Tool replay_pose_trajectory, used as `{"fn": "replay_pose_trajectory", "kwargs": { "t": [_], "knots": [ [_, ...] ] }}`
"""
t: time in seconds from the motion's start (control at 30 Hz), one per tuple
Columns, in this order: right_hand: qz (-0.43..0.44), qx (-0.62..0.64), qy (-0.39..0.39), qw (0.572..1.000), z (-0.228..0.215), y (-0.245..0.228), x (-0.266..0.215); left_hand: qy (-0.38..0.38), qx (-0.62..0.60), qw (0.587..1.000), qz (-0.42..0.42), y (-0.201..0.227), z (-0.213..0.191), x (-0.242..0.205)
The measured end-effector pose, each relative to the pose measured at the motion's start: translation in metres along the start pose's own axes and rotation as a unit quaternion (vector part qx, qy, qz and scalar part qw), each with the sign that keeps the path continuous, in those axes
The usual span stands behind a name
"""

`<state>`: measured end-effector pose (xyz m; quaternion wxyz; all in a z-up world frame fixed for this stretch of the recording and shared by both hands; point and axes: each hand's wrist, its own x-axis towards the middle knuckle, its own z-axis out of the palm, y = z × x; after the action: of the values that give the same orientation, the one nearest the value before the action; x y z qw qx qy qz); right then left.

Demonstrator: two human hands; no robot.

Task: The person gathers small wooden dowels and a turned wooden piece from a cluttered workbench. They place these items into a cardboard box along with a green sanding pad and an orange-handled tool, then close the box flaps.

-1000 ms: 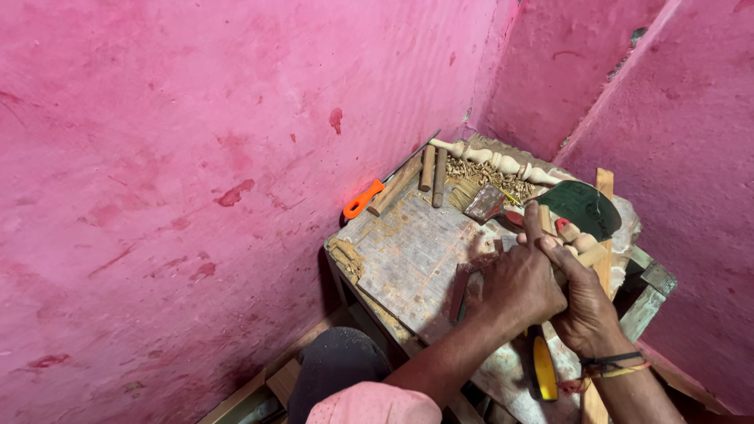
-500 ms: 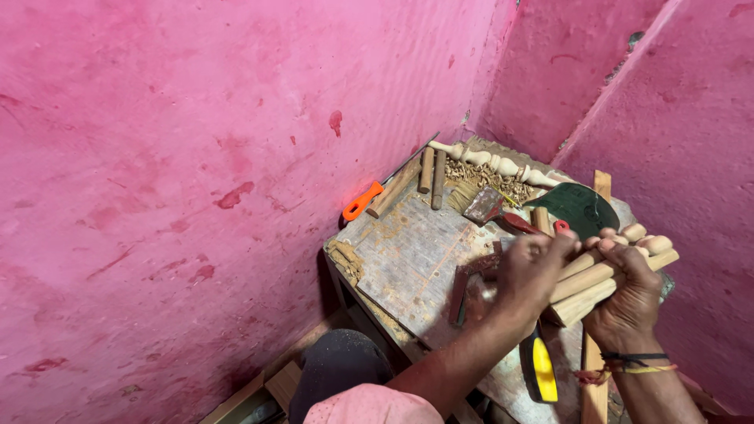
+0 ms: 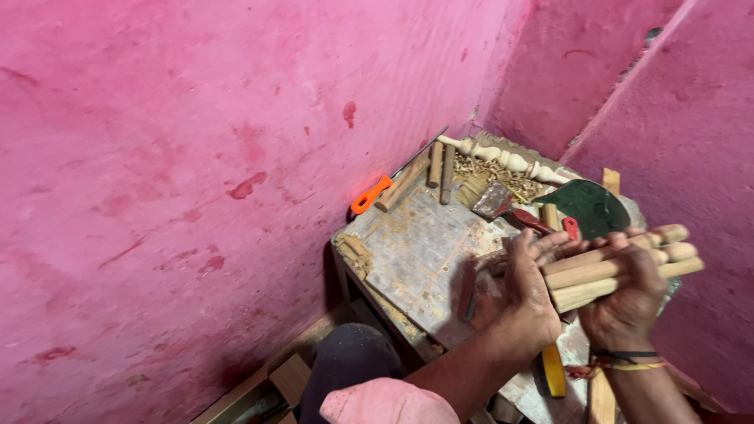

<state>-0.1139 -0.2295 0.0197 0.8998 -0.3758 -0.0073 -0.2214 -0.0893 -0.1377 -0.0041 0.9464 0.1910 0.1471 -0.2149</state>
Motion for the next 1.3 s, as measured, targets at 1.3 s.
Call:
{"fn": "replay_pose_trajectory", "kwargs": {
  "t": [1.3],
  "knots": [
    [0.096, 0.014, -0.011, 0.995, -0.037, 0.008, 0.005, -0.088, 0.661, 0.745, 0.028, 0.190, -0.042, 0.050]
  ]
}}
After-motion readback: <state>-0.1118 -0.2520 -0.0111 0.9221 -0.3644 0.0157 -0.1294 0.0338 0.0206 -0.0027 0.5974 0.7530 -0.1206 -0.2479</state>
